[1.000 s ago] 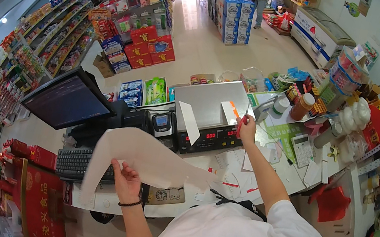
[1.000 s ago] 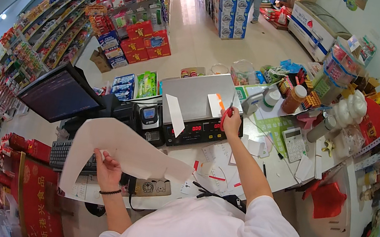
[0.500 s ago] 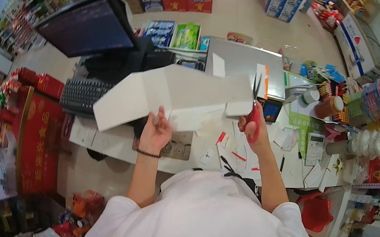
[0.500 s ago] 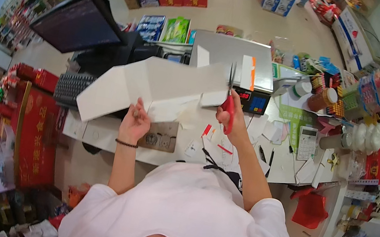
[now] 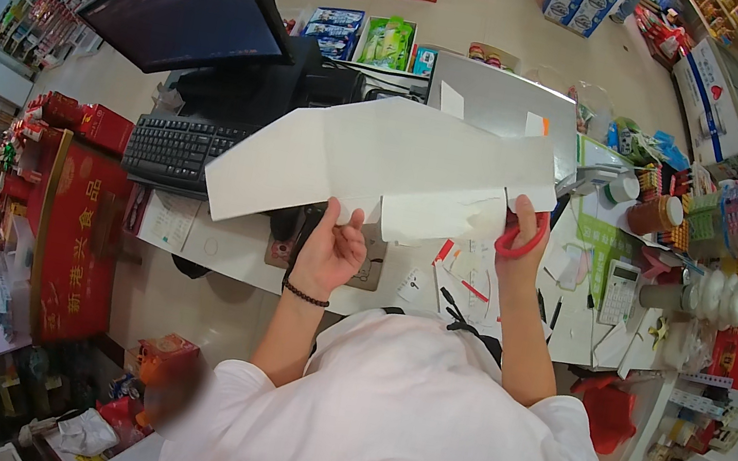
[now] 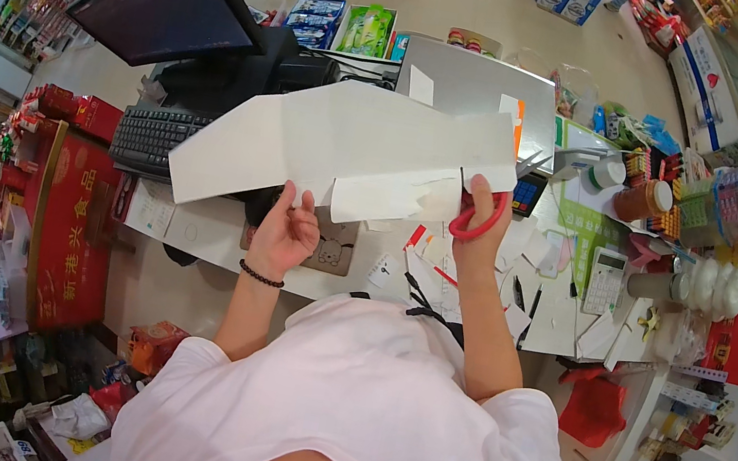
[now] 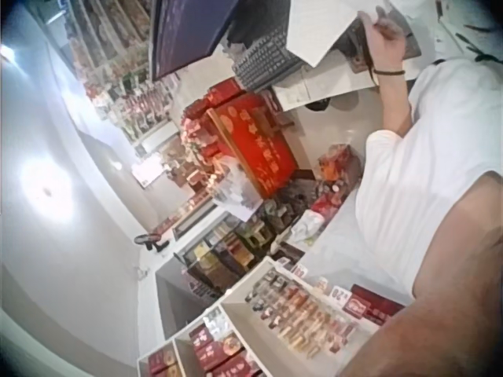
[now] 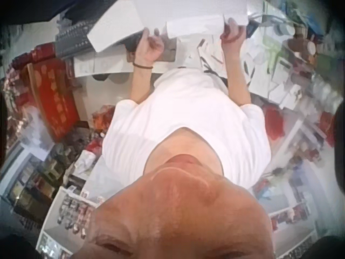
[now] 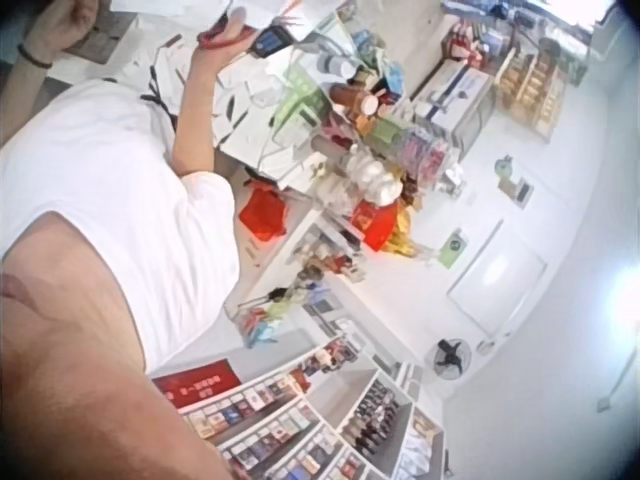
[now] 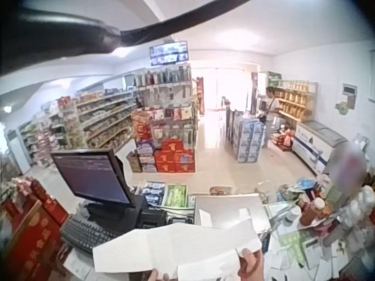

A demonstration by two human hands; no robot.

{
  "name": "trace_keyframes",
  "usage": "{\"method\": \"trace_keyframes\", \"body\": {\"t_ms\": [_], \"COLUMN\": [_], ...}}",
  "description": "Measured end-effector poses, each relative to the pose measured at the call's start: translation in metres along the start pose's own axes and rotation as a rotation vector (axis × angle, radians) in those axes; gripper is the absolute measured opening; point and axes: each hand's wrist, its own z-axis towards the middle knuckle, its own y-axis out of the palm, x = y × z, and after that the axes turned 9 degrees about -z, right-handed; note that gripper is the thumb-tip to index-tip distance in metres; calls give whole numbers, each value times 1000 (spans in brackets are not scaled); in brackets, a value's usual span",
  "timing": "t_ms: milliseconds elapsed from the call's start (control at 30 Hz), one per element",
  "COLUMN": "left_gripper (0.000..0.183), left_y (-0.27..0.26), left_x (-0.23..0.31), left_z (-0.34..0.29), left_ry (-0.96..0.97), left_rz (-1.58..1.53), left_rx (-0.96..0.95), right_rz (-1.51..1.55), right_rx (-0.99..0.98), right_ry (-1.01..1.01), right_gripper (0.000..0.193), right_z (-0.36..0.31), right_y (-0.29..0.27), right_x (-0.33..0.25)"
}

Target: The person picks up an orange and white cardboard box, unfolds it, and uses red scissors to cut along the edges and fold lines. They trim the flaps and reshape the cardboard into a flat piece, then continue cutting and folding the material at the checkout counter.

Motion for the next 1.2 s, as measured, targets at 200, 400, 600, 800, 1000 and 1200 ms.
{"method": "trace_keyframes", "body": {"t_ms": [200, 400, 600, 800, 1000, 1200], "left_gripper": [25, 41, 48, 48, 47, 49], "left_y": [-10, -6, -3, 6, 5, 4], "left_x": [4, -8, 6, 28, 43, 36], "left_z": [-6, -15, -16, -34, -39, -42], "left_ry": [145, 556, 739, 779, 794, 756], "left_rz": [568, 635, 825, 727, 775, 768], "left_rx": [-225, -246, -215, -139, -94, -155], "right_rz": [213, 314, 125, -79, -432, -486], "right_rx": [-104, -125, -199, -254, -531, -568], "right_ry": [279, 441, 190, 67, 253, 234], "right_gripper": [27, 25, 32, 39, 43, 44], "right_z": [8, -11, -25, -31, -52, -50], "right_y": [-22, -1, 10, -13, -21, -16], "right_x": [-6, -18, -32, -19, -21, -23]}}
